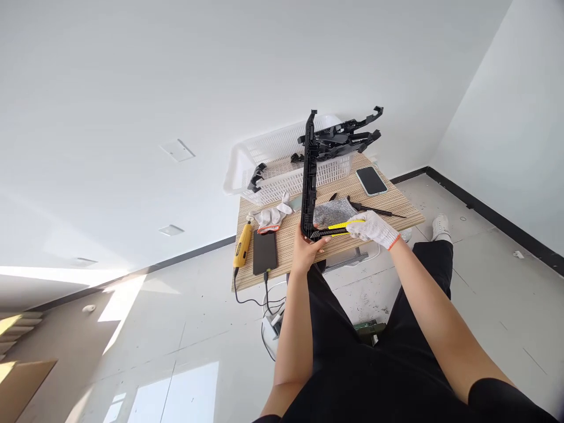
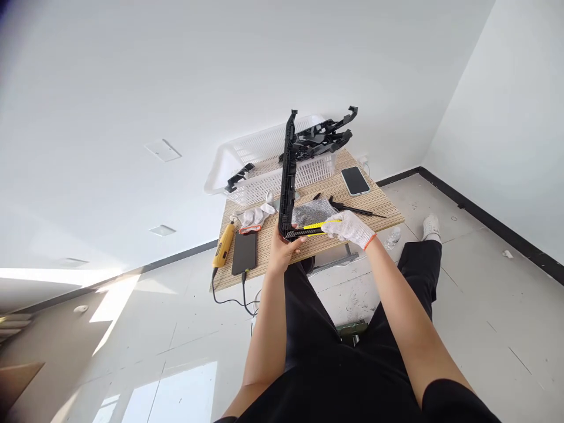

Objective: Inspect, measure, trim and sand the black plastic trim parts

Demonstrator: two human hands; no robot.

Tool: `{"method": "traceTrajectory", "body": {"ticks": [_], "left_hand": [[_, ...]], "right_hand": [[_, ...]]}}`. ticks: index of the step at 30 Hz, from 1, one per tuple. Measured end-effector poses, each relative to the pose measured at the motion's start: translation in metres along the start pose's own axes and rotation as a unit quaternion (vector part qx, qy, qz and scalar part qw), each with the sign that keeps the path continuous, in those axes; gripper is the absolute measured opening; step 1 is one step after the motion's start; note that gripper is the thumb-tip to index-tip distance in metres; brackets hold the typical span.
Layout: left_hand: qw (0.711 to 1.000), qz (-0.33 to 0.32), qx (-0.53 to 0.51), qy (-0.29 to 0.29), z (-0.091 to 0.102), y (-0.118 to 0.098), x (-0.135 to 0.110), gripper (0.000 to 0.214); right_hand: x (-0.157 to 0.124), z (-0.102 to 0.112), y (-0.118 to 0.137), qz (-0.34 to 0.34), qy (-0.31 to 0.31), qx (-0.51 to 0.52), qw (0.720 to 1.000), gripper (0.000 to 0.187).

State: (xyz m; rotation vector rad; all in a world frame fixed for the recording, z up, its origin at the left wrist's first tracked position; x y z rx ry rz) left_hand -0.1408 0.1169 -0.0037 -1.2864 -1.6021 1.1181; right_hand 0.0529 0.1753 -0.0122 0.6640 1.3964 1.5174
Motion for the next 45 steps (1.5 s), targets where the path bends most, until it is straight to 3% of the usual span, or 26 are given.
{"method": "traceTrajectory", "body": {"ticks": [5, 12, 17, 28, 45], "left_hand": [[0.996, -0.043, 0.073, -0.009, -0.001, -0.005, -0.002, 0.066], [0.994, -0.067, 0.077, -0.047, 0.006, -0.011, -0.005, 0.061], [0.998, -0.043, 0.036, -0.029, 0.008, -0.004, -0.005, 0.063], [0.982, 0.056, -0.17, -0.066, 0.016, 0.015, -0.004, 0.062], [0.984, 0.054, -0.156, -0.061, 0.013, 0.014, -0.003, 0.056]], "right_hand": [[0.003, -0.001, 0.0, -0.003, -0.001, -0.008, 1.0, 0.038], [0.003, 0.0, 0.0, -0.005, -0.004, -0.004, 1.0, 0.039], [0.002, 0.002, -0.001, -0.005, -0.01, -0.005, 1.0, 0.038], [-0.002, 0.003, 0.0, -0.002, -0.014, -0.011, 1.0, 0.04], [-0.011, 0.003, 0.005, -0.004, -0.003, -0.029, 1.0, 0.037]]}}
Point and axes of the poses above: each hand's wrist, its own x-axis towards the middle knuckle, its own z-axis out of the back of the hand, y = z × x, the point moved 10 cm from there along x, towards the middle knuckle, and after that the axes turned 11 degrees about -x, right-handed, at the moved point
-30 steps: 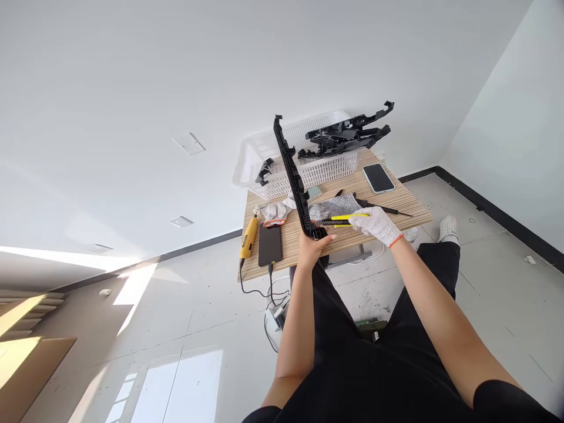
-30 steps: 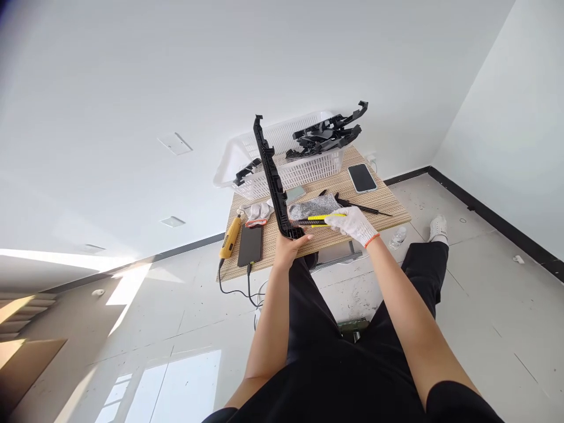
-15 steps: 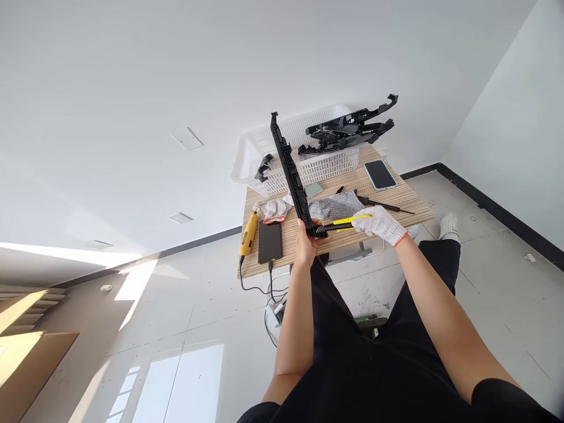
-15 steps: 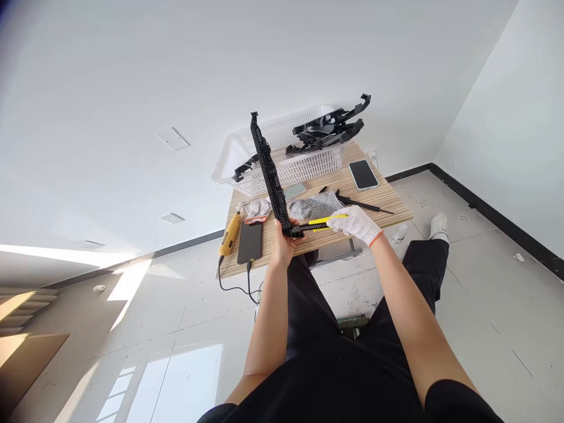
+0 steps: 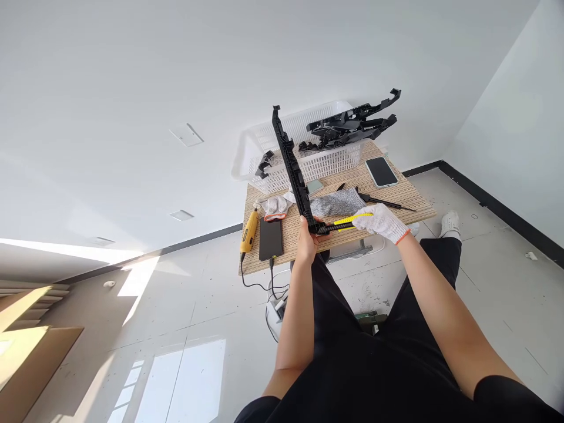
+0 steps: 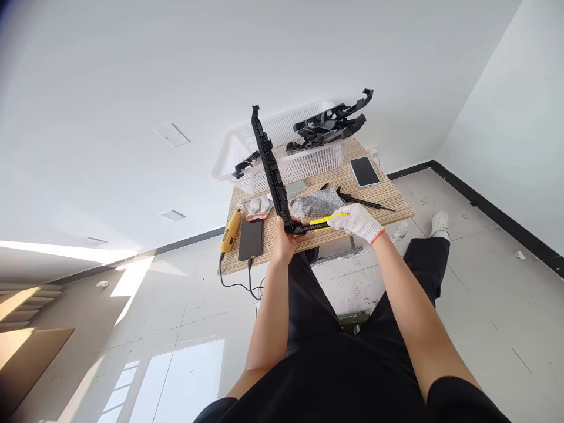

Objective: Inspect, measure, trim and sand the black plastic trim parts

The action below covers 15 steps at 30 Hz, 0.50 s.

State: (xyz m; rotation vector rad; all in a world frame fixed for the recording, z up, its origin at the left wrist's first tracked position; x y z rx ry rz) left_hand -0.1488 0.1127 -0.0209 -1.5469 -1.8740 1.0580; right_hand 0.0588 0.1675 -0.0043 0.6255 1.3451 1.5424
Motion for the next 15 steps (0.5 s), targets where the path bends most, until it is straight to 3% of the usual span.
{"method": "traceTrajectory", "body": {"ticks": [15], "left_hand": [[1.0, 0.005, -0.006, 0.003, 0.0, 0.0, 0.001, 0.054]], "right_hand": [[0.004, 0.012, -0.009, -0.017, -0.055, 0.02, 0.998, 0.046]]}}
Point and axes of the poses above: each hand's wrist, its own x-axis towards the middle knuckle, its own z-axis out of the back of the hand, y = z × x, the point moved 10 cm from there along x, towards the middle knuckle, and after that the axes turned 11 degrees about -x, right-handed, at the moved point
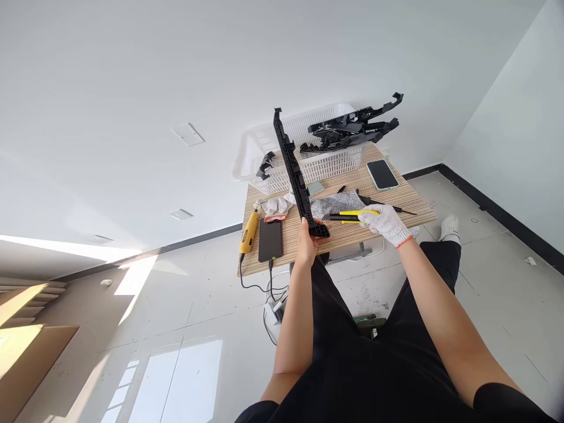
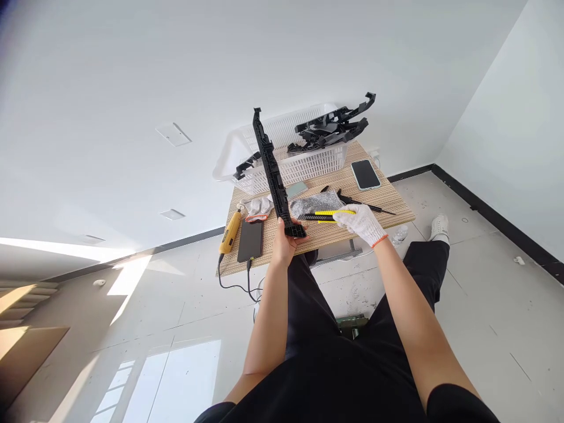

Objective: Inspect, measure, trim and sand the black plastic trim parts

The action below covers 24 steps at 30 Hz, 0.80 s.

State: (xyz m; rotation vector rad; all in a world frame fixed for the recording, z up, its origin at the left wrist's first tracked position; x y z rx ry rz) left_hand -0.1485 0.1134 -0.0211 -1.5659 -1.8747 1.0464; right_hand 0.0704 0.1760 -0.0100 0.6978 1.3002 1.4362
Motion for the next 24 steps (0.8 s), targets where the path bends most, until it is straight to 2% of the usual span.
{"method": "traceTrajectory", "body": {"ticks": [8, 13, 24], "left_hand": [[1.0, 0.012, 0.015, -0.015, 0.001, 0.0, -0.001, 0.05], [1.0, 0.016, 0.004, -0.009, -0.001, 0.0, -0.002, 0.045], [0.999, 0.017, 0.02, -0.026, 0.001, 0.001, -0.005, 0.05]], "right_hand": [[-0.001, -0.003, 0.0, 0.009, -0.001, -0.013, 1.0, 0.04], [-0.003, 0.005, 0.002, 0.024, -0.034, -0.008, 0.999, 0.047], [-0.007, -0.007, 0.009, 0.02, 0.042, -0.038, 0.998, 0.042]]}}
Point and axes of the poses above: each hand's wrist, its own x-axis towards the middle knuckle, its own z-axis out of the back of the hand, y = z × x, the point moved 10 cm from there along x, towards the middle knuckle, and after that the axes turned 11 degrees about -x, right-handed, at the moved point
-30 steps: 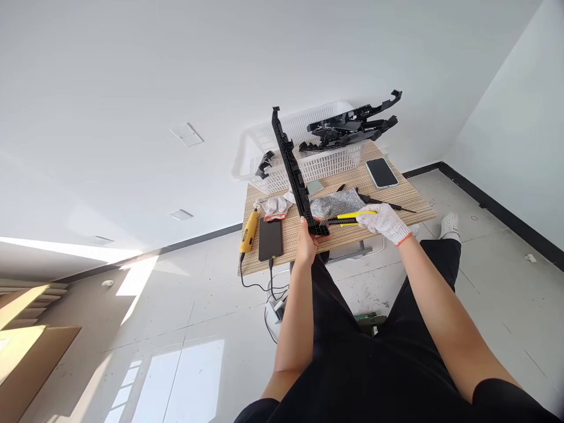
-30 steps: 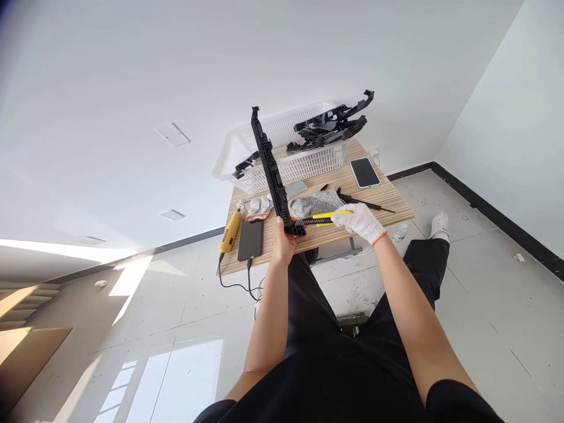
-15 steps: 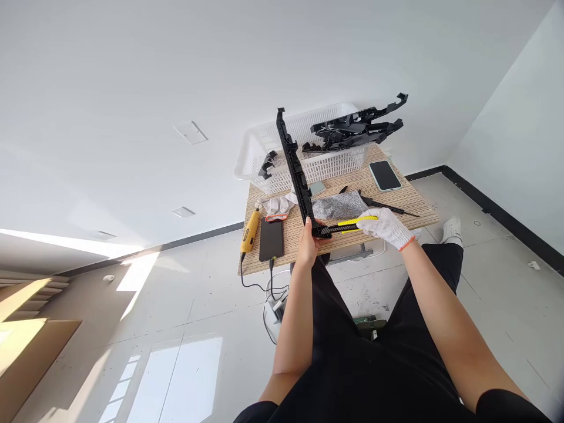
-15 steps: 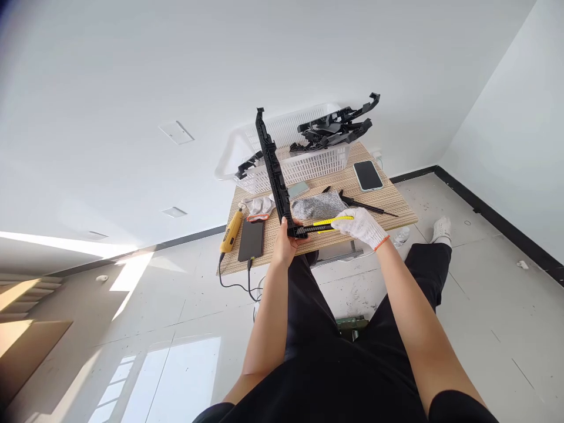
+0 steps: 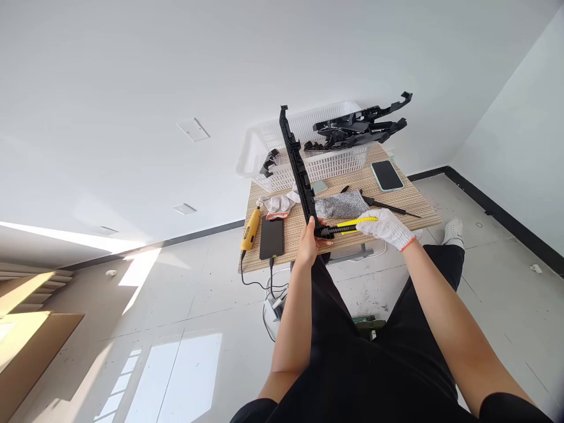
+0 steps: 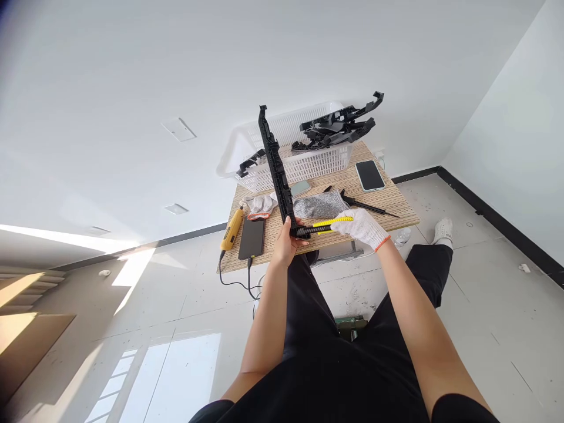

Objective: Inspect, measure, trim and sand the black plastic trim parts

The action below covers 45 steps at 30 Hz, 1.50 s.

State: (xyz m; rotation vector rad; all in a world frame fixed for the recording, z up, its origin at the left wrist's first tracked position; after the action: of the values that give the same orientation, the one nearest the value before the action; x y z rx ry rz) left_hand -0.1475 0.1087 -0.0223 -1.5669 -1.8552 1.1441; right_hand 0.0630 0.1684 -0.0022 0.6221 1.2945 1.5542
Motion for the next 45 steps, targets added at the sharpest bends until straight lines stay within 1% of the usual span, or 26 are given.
{"method": "traceTrajectory", "body": {"ticks": [3, 5, 6, 9, 13, 16, 19, 22, 23, 26, 27, 30, 33, 34, 37, 40, 43, 45], "left_hand": [[1.0, -0.002, -0.007, 0.002, -0.002, -0.001, 0.0, 0.047], [1.0, 0.005, -0.01, 0.001, -0.001, 0.0, 0.0, 0.043], [1.0, 0.01, -0.01, 0.0, -0.001, 0.0, 0.0, 0.041], [0.999, 0.03, -0.013, 0.003, -0.001, 0.002, -0.001, 0.037], [0.999, 0.046, -0.021, 0.013, -0.002, 0.003, -0.001, 0.036], [0.998, 0.045, -0.023, 0.023, -0.003, 0.004, -0.001, 0.036], [0.999, 0.043, -0.029, 0.017, -0.003, 0.004, 0.0, 0.034], [0.998, 0.04, -0.034, 0.02, -0.005, 0.003, 0.001, 0.034], [0.998, 0.041, -0.035, 0.023, -0.006, 0.003, 0.0, 0.034], [0.998, 0.047, -0.032, 0.025, -0.007, 0.003, -0.001, 0.034], [0.998, 0.048, -0.031, 0.025, -0.007, 0.003, -0.001, 0.035], [0.998, 0.045, -0.028, 0.027, -0.006, 0.002, -0.002, 0.035], [0.998, 0.045, -0.027, 0.027, -0.005, 0.002, -0.002, 0.035], [0.998, 0.047, -0.027, 0.025, -0.004, 0.002, -0.001, 0.035], [0.998, 0.05, -0.028, 0.024, -0.003, 0.004, 0.0, 0.035], [0.998, 0.048, -0.036, 0.034, -0.004, 0.004, 0.0, 0.037], [0.998, 0.045, -0.039, 0.037, -0.004, 0.003, 0.0, 0.038], [0.997, 0.05, -0.042, 0.038, -0.004, 0.004, 0.0, 0.037]], "right_hand": [[0.0, 0.0, 0.001, -0.003, -0.011, 0.002, 1.0, 0.043], [-0.001, -0.006, 0.004, 0.003, 0.012, -0.008, 1.0, 0.044], [-0.001, -0.007, 0.004, 0.006, 0.014, -0.01, 1.0, 0.045], [-0.001, -0.003, 0.004, 0.008, -0.017, -0.001, 1.0, 0.045], [0.0, -0.007, 0.004, 0.033, 0.007, -0.013, 0.999, 0.045], [0.001, -0.002, -0.002, 0.017, -0.019, 0.005, 1.0, 0.046], [0.0, -0.004, -0.004, 0.016, -0.01, 0.007, 1.0, 0.046], [-0.001, 0.002, -0.005, 0.011, -0.042, 0.004, 0.999, 0.045], [0.0, 0.003, -0.005, 0.008, -0.043, 0.003, 0.999, 0.045], [0.002, -0.002, -0.008, -0.001, 0.0, -0.006, 1.0, 0.045], [0.003, 0.0, -0.01, -0.004, 0.0, -0.005, 1.0, 0.044], [0.004, 0.011, -0.013, -0.007, -0.023, 0.005, 1.0, 0.043], [0.004, 0.007, -0.015, -0.004, 0.021, -0.029, 0.999, 0.04], [0.004, 0.007, -0.015, -0.002, 0.026, -0.037, 0.999, 0.04], [0.003, 0.012, -0.015, 0.002, 0.001, -0.03, 1.0, 0.042], [0.003, 0.011, -0.018, -0.001, 0.004, -0.035, 0.999, 0.042], [0.003, 0.017, -0.021, 0.002, -0.026, -0.031, 0.999, 0.041], [0.004, 0.016, -0.022, 0.013, -0.012, -0.039, 0.999, 0.041]]}}
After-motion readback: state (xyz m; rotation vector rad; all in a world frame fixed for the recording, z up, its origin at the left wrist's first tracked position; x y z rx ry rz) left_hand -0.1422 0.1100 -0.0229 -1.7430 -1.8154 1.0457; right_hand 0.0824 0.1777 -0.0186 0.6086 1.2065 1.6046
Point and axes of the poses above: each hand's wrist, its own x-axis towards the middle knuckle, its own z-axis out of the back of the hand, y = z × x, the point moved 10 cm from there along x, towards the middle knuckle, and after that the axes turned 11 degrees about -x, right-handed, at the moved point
